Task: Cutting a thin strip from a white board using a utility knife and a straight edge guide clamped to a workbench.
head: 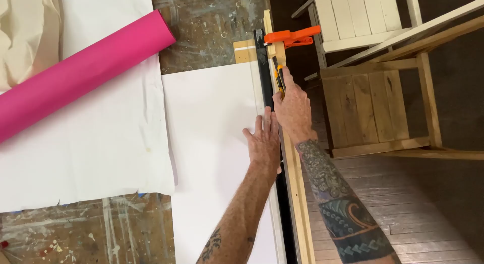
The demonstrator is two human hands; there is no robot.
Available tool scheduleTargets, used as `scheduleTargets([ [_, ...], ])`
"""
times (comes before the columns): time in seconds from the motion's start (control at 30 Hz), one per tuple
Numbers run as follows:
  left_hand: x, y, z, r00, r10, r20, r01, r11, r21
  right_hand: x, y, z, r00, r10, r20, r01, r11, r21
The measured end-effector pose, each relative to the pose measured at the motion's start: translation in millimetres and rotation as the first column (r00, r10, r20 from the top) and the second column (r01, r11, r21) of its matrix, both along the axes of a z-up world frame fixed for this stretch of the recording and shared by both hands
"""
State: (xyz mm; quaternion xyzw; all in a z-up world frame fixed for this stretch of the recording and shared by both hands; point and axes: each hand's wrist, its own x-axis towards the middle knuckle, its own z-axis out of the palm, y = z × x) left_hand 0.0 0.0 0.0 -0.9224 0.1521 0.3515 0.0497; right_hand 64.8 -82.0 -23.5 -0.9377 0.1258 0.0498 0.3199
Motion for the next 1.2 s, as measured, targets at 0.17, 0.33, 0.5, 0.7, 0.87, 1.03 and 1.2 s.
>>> scheduleTargets([
  [0.17,0,-1,-4,1.000,-0.003,0.003,0.003,1.000,0.003,6,5,7,0.998,0.022,-0.053,-0.022,1.000,-0.005],
  [0.33,0,-1,-7,1.000,-0.003,0.005,0.003,1.000,-0.018,8,10,3,0.995,0.043,-0.085,-0.047,0.998,-0.049],
  [0.5,0,-1,-6,1.000,0.000,-0.014,0.000,1.000,-0.002,9,11,-4,0.992,0.069,-0.105,-0.078,0.993,-0.088],
  [0.7,-2,0,-28,1.000,-0.023,0.013,0.023,1.000,-0.010,5,15,-12,0.985,0.084,-0.152,-0.109,0.980,-0.164],
  [0.87,-2,-1,-17,1.000,-0.008,-0.003,0.009,1.000,0.008,1,13,-9,0.983,0.098,-0.155,-0.121,0.982,-0.142],
  [1.03,-1,1,-17,1.000,0.009,-0.012,-0.009,1.000,-0.001,-2,15,-4,0.983,0.112,-0.148,-0.129,0.985,-0.111],
  [1.2,-1,0,-17,1.000,0.018,-0.015,-0.019,1.000,-0.002,-3,13,-4,0.984,0.118,-0.131,-0.132,0.985,-0.108],
])
